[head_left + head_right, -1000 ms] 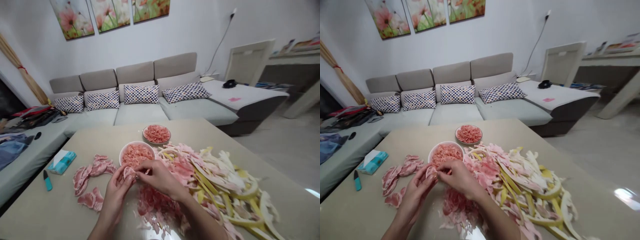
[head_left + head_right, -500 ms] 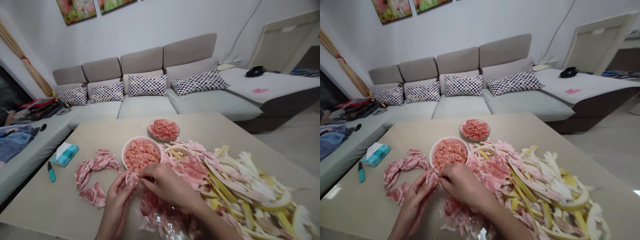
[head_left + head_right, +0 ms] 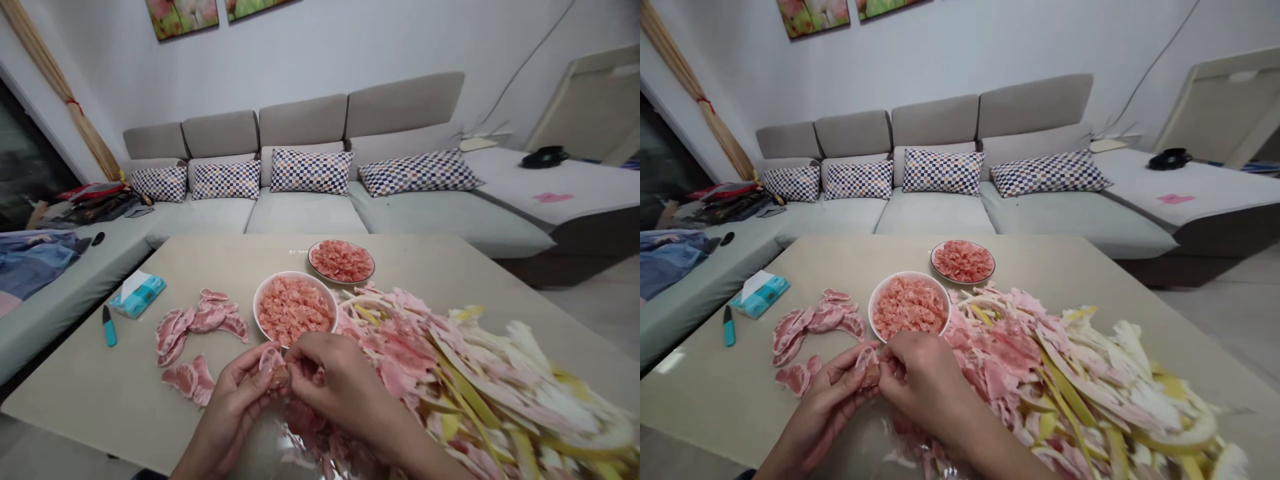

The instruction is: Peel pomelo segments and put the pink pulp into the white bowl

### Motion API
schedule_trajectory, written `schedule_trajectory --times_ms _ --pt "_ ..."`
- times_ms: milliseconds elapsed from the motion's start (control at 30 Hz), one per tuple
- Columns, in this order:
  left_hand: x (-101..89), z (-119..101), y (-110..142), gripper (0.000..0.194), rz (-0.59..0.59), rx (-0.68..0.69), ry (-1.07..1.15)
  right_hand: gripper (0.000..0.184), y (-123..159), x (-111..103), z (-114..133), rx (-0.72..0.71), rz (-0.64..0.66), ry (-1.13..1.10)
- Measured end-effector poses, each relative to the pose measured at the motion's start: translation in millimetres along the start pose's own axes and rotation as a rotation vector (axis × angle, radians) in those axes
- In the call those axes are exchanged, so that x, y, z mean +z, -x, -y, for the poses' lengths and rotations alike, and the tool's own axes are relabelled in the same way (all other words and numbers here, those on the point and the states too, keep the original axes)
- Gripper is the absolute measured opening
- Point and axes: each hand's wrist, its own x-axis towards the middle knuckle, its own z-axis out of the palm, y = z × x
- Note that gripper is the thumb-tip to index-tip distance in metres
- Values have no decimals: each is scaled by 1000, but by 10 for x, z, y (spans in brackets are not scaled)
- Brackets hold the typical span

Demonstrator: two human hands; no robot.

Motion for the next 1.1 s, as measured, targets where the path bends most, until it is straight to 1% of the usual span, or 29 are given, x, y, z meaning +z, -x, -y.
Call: schedule_trajectory --times_ms 167,333,400,467,567,633,733,867,1100 --pt "-58 -27 -17 39 41 -39 31 15 -26 31 -5 14 12 -43" --pt "-85 -56 -8 30 108 -42 46 15 -60 60 -16 53 41 -98" --pt "-93 -59 3 28 124 -52 44 16 -70 40 -13 83 80 -126" --pt "-102 -52 8 28 126 -64 52 19 -77 5 -6 111 145 -167" --pt "-116 -36 0 34 128 -60 92 21 -79 -36 1 131 215 -206" --pt "-127 -32 -10 35 133 -63 101 20 -75 -31 1 126 207 -200" --pt "-149 -40 -13 28 117 -87 62 21 -67 16 -6 90 164 -154" --pt "-175 -56 0 31 97 -97 39 19 -70 67 -6 72 114 -115" --pt "-181 -70 -13 32 141 -109 85 19 -85 57 26 98 115 -98"
